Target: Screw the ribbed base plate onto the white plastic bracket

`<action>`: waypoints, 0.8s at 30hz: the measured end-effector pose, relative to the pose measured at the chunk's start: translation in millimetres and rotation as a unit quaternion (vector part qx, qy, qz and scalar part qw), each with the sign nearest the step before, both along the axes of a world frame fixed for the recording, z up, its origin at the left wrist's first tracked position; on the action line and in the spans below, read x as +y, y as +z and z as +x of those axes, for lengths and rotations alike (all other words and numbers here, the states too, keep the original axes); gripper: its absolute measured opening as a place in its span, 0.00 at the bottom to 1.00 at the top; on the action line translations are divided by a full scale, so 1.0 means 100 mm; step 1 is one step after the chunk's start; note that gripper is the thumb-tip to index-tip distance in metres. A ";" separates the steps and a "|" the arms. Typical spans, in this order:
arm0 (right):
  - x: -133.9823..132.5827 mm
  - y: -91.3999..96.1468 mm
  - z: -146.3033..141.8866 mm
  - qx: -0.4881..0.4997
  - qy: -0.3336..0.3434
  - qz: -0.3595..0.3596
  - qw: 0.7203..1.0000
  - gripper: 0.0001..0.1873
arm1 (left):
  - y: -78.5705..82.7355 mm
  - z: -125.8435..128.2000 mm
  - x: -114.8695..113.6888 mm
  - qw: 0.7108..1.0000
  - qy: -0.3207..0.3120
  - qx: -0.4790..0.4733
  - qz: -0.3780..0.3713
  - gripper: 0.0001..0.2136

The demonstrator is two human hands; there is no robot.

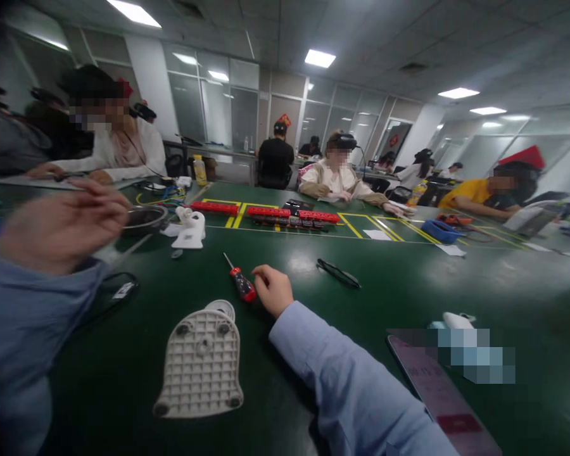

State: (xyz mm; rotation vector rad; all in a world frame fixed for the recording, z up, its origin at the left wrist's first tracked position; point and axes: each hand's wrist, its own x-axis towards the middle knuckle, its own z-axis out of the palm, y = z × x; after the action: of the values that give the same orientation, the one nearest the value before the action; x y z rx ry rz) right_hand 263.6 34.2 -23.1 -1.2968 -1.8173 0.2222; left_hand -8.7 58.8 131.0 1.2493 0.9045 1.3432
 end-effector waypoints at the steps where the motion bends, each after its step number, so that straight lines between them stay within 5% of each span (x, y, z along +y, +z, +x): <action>1: 0.01 -0.01 0.01 -0.003 0.000 -0.004 1.000 0.12 | -0.08 0.05 0.01 0.999 -0.009 -0.033 -0.030 0.13; 4: 0.05 -0.01 0.05 -0.018 0.002 -0.022 1.000 0.11 | -0.39 0.25 0.05 0.989 -0.046 -0.082 -0.118 0.18; 9: 0.10 -0.04 0.09 -0.041 -0.008 -0.073 0.996 0.11 | -0.78 0.44 0.06 0.977 -0.099 -0.070 -0.176 0.12; 15: 0.35 -0.03 -0.10 -0.050 0.017 -0.151 0.987 0.21 | -1.20 0.64 0.19 0.975 -0.077 -0.068 -0.199 0.10; 24: 0.53 0.17 -0.16 0.034 0.094 -0.218 0.971 0.28 | -1.32 0.65 0.20 0.977 -0.087 -0.021 -0.196 0.11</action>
State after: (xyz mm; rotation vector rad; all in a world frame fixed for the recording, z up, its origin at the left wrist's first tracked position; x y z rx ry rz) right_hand 247.6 87.7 -6.4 -1.3852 -1.8959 0.7977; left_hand 56.8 79.0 -1.1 0.9648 0.9521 0.9912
